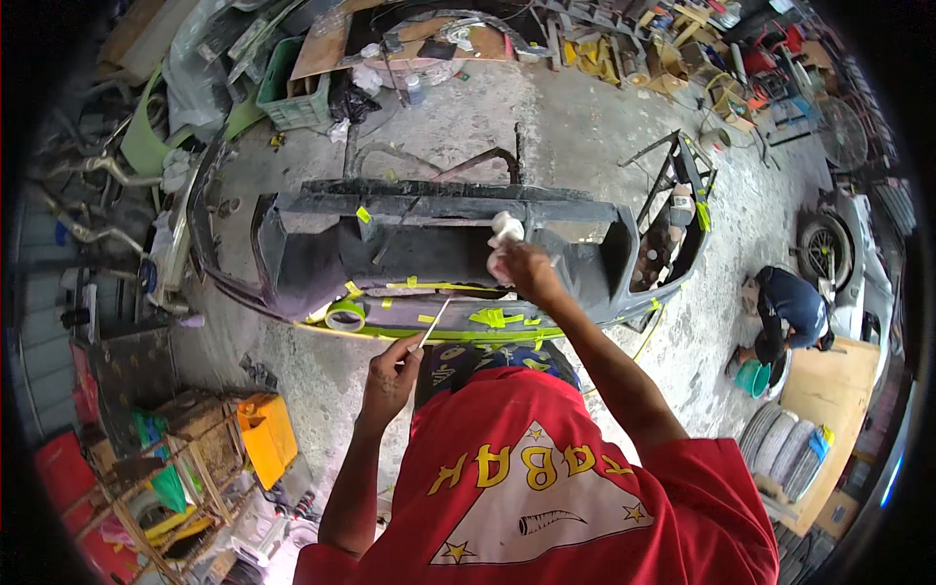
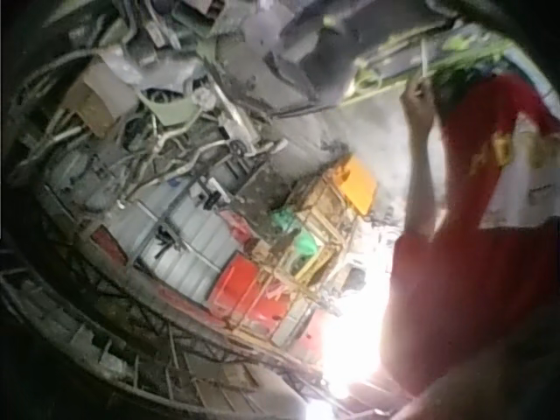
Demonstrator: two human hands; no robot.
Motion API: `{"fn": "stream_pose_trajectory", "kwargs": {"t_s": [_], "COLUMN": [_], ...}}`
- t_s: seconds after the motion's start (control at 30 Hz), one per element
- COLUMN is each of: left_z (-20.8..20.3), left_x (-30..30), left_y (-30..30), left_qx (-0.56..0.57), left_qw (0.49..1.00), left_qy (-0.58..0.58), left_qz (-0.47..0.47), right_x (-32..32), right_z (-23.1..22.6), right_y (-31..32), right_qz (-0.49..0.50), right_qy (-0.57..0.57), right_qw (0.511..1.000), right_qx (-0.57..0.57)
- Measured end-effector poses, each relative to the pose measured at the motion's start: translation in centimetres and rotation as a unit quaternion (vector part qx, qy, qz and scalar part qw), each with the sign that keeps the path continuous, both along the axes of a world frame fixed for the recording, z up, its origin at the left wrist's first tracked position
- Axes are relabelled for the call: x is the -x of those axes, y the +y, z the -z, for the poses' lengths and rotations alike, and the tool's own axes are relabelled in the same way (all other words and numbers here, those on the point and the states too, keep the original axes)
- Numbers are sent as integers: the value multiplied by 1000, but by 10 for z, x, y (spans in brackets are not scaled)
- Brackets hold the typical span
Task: The person uses a metal scraper to remove material from a large black car part, likely a bumper, resting on a stand. They repeatedly scrape along seams and edges, occasionally wiping the surface with a white cloth.
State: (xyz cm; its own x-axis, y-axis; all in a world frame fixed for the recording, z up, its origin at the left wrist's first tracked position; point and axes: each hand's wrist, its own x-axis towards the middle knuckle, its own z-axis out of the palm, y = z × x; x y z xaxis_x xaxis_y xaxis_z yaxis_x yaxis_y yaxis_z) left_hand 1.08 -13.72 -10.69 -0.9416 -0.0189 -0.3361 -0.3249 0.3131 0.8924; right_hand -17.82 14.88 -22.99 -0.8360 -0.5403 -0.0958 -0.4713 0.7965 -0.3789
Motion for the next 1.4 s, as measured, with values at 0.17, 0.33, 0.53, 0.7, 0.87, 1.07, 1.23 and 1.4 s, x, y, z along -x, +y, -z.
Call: {"fn": "stream_pose_trajectory", "kwargs": {"t_s": [0.17, 0.33, 0.53, 0.7, 0.87, 1.07, 1.23, 1.4], "left_z": [14, 3, 18, 19, 15, -9, 5, -3], "left_x": [21, 23, 17, 40, 44, 39, 5, 2], "left_y": [-46, -72, -91, -90, -102, -91, -105, -108], "left_qx": [-4, 5, -4, 3, 4, 6, 12, 38], "left_qw": [1000, 998, 999, 999, 998, 999, 993, 992], "left_qy": [6, -55, -39, -21, -14, 6, -21, -33], "left_qz": [-15, -38, -22, -33, -57, -44, -117, -116], "right_x": [3, -9, -50, -73, -16, 55, 44, -15], "right_z": [58, 31, 24, 16, -6, 77, 76, -12], "right_y": [-53, -106, -26, 46, 32, 23, 27, 45], "right_qz": [23, -28, 59, 260, 445, 57, 161, 363], "right_qy": [91, 85, 43, 26, 91, 159, 83, -13], "right_qw": [991, 985, 984, 959, 839, 946, 983, 869], "right_qx": [93, 150, 164, 106, 301, -278, 39, 335]}}
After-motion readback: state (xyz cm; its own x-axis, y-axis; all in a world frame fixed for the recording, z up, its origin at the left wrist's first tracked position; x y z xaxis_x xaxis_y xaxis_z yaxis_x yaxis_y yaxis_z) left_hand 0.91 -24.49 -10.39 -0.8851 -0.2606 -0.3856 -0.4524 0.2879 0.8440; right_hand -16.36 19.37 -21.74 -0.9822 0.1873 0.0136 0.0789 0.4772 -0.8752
